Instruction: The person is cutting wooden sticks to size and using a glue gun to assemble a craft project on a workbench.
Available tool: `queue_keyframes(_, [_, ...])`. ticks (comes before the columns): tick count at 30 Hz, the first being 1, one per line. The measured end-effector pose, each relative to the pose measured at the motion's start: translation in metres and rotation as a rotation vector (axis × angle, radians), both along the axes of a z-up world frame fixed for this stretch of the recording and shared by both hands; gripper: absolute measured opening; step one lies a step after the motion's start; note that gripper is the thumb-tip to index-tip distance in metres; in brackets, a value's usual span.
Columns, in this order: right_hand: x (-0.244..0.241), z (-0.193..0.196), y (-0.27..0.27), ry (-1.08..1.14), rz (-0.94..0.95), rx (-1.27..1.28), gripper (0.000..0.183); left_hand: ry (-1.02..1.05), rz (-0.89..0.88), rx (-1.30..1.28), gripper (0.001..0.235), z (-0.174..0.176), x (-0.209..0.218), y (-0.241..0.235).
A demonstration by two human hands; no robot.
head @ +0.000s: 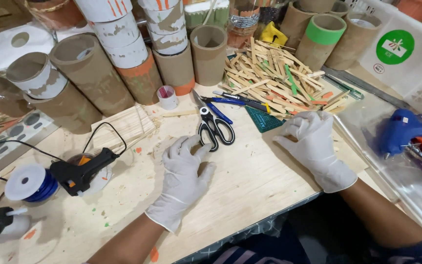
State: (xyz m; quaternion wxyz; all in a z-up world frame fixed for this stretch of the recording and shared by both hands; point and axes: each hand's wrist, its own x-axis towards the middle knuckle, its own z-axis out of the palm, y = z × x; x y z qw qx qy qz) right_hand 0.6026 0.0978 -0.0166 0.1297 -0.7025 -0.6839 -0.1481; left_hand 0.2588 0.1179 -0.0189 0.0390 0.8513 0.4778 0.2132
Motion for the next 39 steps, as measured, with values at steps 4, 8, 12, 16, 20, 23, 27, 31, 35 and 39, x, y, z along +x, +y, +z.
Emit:
queue_keyframes(4, [-0.017,0.007,-0.006,-0.015,0.024,-0.158,0.024,-0.041,-0.004,-0.012,0.040,-0.006,0.000,0.003])
queue_keyframes(8, [-0.030,-0.010,-0.007,0.049,0.113,-0.071,0.019,-0.059,-0.051,-0.019,0.036,-0.016,-0.001,0.009])
queue_keyframes(12, [-0.075,0.006,0.004,0.109,0.202,-0.170,0.024,-0.053,-0.154,0.028,0.036,-0.015,0.001,0.008])
queue_keyframes(16, [-0.109,-0.006,0.028,0.073,0.223,-0.103,0.038,-0.137,-0.258,0.058,0.034,-0.011,0.001,0.005])
queue_keyframes(20, [-0.116,-0.012,0.054,0.099,0.150,-0.122,0.042,-0.306,-0.256,-0.059,0.037,-0.004,-0.001,0.004])
queue_keyframes(23, [-0.119,-0.008,0.057,0.161,0.081,-0.202,0.047,-0.359,-0.250,0.029,0.039,-0.003,-0.002,0.004])
queue_keyframes(27, [-0.121,0.000,0.053,0.135,0.053,-0.171,0.044,-0.319,-0.275,0.160,0.039,-0.011,0.001,0.003])
queue_keyframes(31, [-0.118,0.005,0.048,0.035,-0.038,-0.154,0.049,-0.221,-0.364,0.210,0.024,-0.015,0.003,-0.001])
queue_keyframes(35, [-0.128,0.039,0.045,0.107,-0.248,-0.357,0.066,-0.244,-0.381,0.218,0.022,-0.020,0.004,0.000])
queue_keyframes(39, [-0.131,0.038,0.055,0.071,-0.181,-0.317,0.048,-0.251,-0.351,0.231,0.017,-0.017,0.005,-0.001])
